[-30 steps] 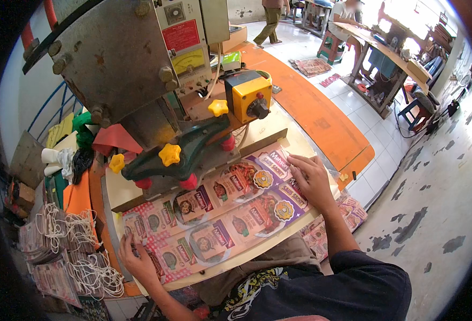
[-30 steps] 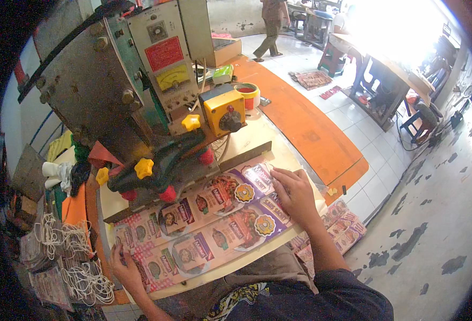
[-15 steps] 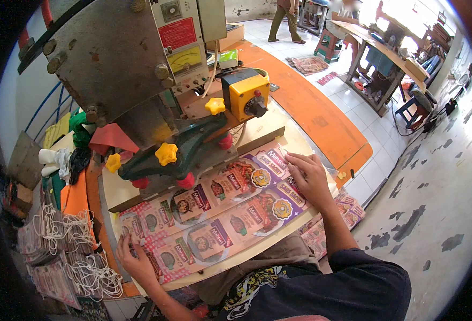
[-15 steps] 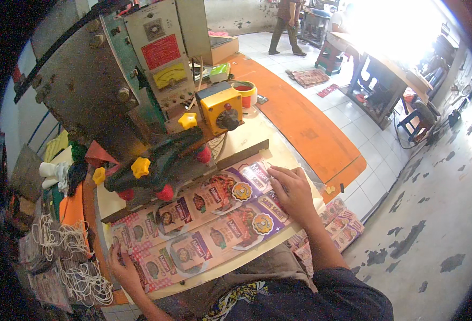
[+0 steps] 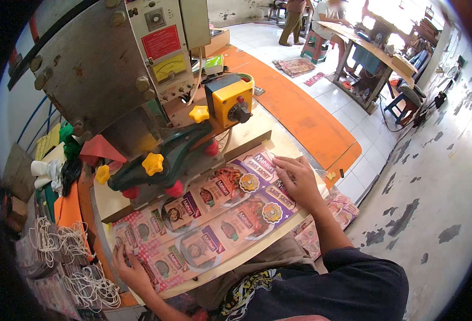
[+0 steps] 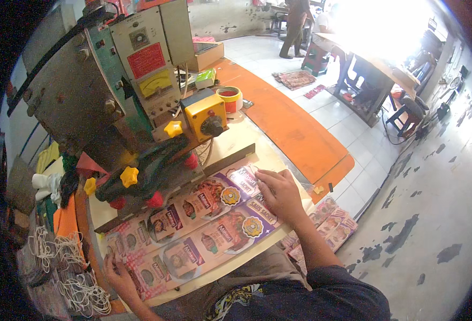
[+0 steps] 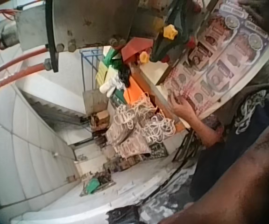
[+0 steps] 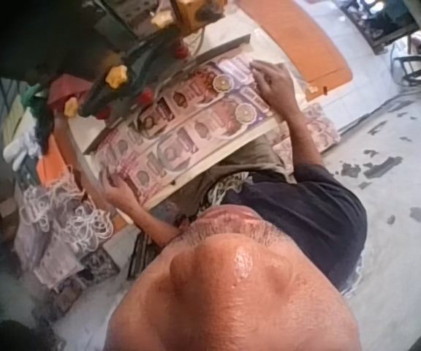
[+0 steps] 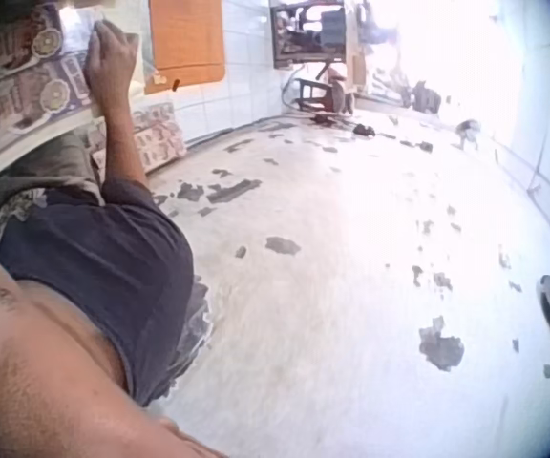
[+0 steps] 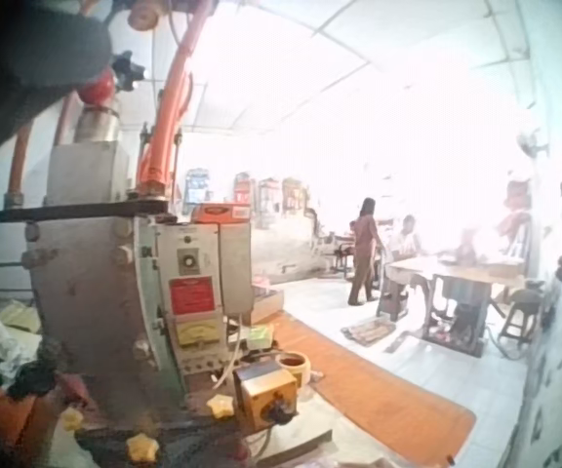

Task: The person picks up a stack of plastic packaging sheets from a stack, places them into a machine press to flatten or seal them, then removes the stack and places it onto a growing pile of finished items.

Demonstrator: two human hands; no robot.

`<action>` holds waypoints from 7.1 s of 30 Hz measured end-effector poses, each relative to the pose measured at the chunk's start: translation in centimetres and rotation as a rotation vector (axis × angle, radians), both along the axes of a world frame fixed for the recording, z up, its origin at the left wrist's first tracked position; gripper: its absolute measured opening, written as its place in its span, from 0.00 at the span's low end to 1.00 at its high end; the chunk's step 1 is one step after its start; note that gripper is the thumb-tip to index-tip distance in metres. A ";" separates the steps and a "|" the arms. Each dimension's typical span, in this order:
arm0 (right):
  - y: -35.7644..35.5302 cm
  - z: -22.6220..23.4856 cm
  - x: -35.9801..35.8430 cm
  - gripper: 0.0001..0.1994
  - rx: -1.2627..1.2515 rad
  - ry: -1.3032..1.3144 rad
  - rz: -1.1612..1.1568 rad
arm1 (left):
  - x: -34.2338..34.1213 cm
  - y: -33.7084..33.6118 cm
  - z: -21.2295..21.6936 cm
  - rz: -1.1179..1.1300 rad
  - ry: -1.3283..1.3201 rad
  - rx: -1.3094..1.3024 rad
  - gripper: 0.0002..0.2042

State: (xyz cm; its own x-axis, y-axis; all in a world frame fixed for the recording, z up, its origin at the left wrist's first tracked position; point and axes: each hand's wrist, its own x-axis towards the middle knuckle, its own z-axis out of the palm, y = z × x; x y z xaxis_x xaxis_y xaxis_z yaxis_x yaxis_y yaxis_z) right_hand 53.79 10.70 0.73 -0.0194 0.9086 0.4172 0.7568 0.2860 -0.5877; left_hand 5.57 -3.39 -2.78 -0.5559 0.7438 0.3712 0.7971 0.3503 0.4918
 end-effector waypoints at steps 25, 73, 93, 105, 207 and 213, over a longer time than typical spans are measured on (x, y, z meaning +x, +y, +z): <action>0.1 -0.1 0.0 0.15 0.042 -0.008 0.013 | -0.2 -0.1 0.1 -0.012 0.083 0.000 0.16; 0.4 -0.3 -0.1 0.14 -0.009 0.005 -0.008 | 0.4 0.1 0.9 -0.062 0.110 -0.011 0.18; 0.4 -0.3 0.2 0.14 -0.010 0.013 0.008 | -0.5 -0.2 1.3 -0.071 0.070 -0.109 0.20; 0.2 0.2 -0.1 0.15 -0.045 0.031 0.012 | 0.0 0.3 2.7 -0.105 0.193 -0.152 0.23; -0.8 16.4 -16.2 0.12 0.369 -0.468 1.155 | 17.2 1.6 7.5 -0.809 -1.573 0.291 0.11; -1.6 16.0 -17.0 0.09 0.468 -0.482 1.108 | 18.0 1.4 7.3 -0.747 -1.484 0.250 0.09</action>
